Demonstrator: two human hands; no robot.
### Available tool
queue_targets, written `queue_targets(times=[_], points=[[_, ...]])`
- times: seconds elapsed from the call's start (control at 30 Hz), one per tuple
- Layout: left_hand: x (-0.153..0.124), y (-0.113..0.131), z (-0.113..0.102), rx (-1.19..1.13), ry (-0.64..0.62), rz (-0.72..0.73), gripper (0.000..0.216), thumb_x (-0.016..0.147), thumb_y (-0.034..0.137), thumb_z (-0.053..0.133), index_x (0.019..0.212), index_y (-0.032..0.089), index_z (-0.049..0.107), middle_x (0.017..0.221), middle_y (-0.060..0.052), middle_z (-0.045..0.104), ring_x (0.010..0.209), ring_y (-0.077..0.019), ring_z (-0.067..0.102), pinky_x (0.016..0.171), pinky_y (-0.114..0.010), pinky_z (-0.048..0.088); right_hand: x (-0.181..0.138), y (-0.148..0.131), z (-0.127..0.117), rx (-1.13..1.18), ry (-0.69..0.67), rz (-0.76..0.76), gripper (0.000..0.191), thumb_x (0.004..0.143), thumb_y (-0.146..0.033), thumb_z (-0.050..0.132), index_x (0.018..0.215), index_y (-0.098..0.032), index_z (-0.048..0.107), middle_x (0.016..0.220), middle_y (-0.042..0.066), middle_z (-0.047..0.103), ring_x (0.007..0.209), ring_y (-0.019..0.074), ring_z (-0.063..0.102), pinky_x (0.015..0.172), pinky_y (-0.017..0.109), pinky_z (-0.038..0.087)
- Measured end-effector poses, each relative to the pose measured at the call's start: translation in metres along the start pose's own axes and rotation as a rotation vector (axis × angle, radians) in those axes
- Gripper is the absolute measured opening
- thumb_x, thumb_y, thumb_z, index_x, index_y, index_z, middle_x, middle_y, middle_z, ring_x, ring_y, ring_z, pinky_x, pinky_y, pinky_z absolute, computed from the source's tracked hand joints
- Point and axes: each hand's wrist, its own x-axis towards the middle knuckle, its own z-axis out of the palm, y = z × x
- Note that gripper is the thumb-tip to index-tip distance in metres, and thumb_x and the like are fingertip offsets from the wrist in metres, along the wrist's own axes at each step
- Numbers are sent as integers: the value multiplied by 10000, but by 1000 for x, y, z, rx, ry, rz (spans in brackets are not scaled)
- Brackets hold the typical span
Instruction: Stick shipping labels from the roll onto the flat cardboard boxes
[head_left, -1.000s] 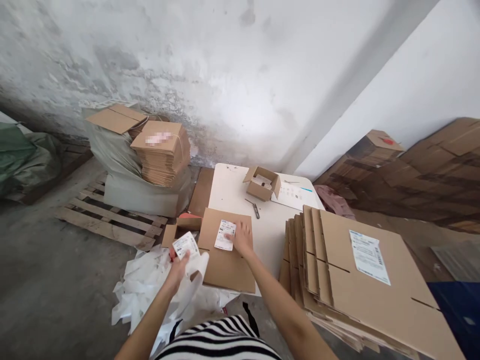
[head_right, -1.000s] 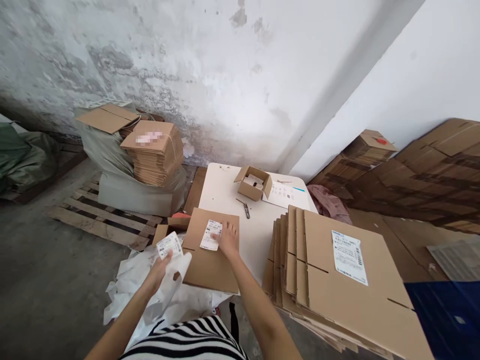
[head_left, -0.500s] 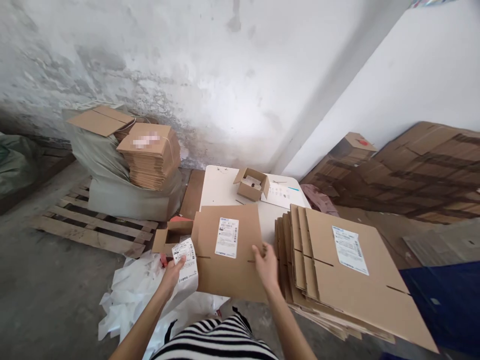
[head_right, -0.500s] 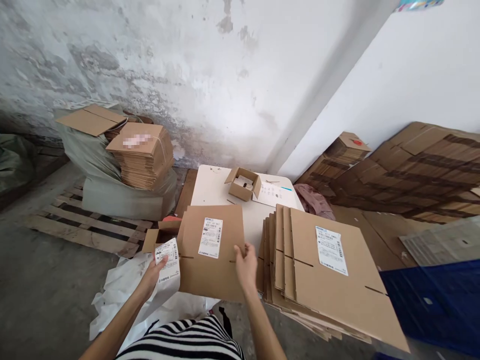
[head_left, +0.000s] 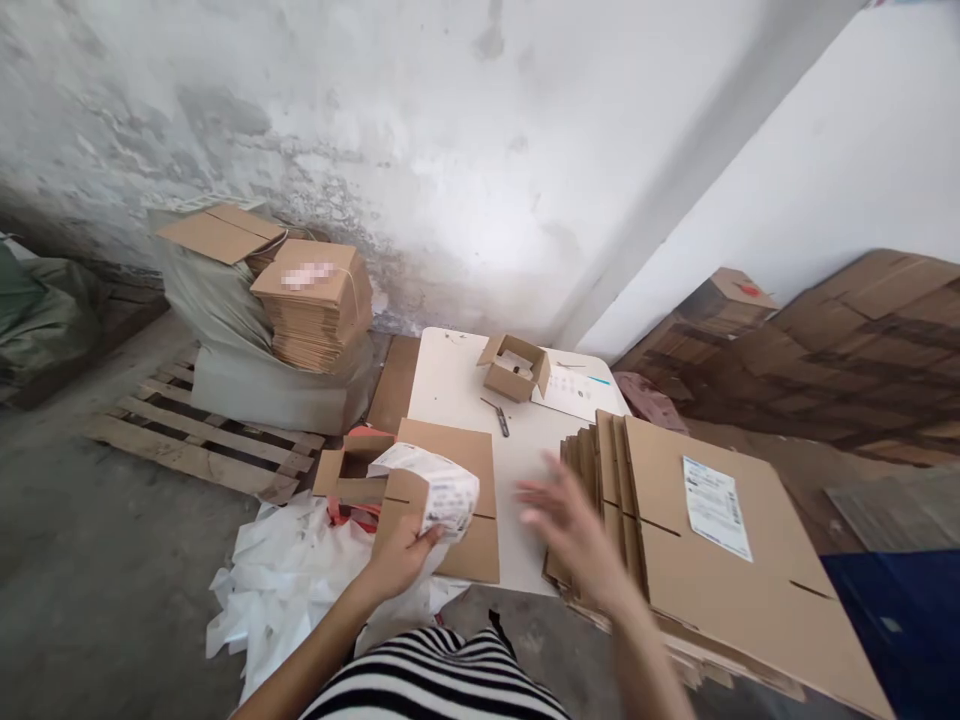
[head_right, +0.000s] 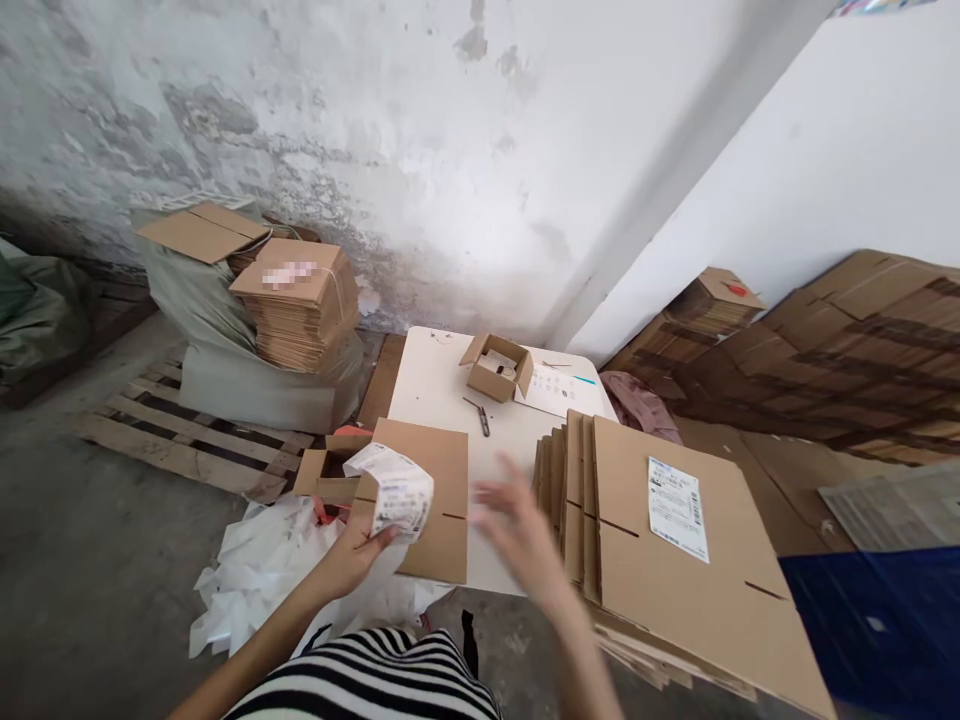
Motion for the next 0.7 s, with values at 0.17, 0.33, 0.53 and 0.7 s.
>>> queue_targets(times=[0.17,0.33,0.53,0.7], points=[[-7,11,-5,-192,-108,-69,357,849,400,607,1078,152,722,1112,-116,718,1169,-320,570,1047,-417,373,-3,28,89,109,-146,-28,173,880,-307,575,1011,-217,644,929,41,698,860,182,654,787,294,519],[0,5,-16,-839,202,-430,432,913,355,485,1164,41,642,1041,-192,722,1018,-308,668,913,-422,498,-16,23,116,54,-211,-241,146,863,-176,554,951,-228,659,909,40,682,863,187,629,767,295,483],[4,-30,-72,-775,834,-332,381,954,124,327,1278,43,513,852,-123,744,725,-175,715,676,-265,571,35,18,100,212,-126,-197,152,937,-301,461,840,-207,532,847,32,562,811,152,551,750,275,451],[-9,-62,-91,-627,876,-295,285,952,151,405,1151,96,601,894,-116,753,865,-195,720,807,-305,567,108,83,120,-148,28,222,203,863,-351,483,954,-173,519,887,61,573,817,192,554,764,324,457]])
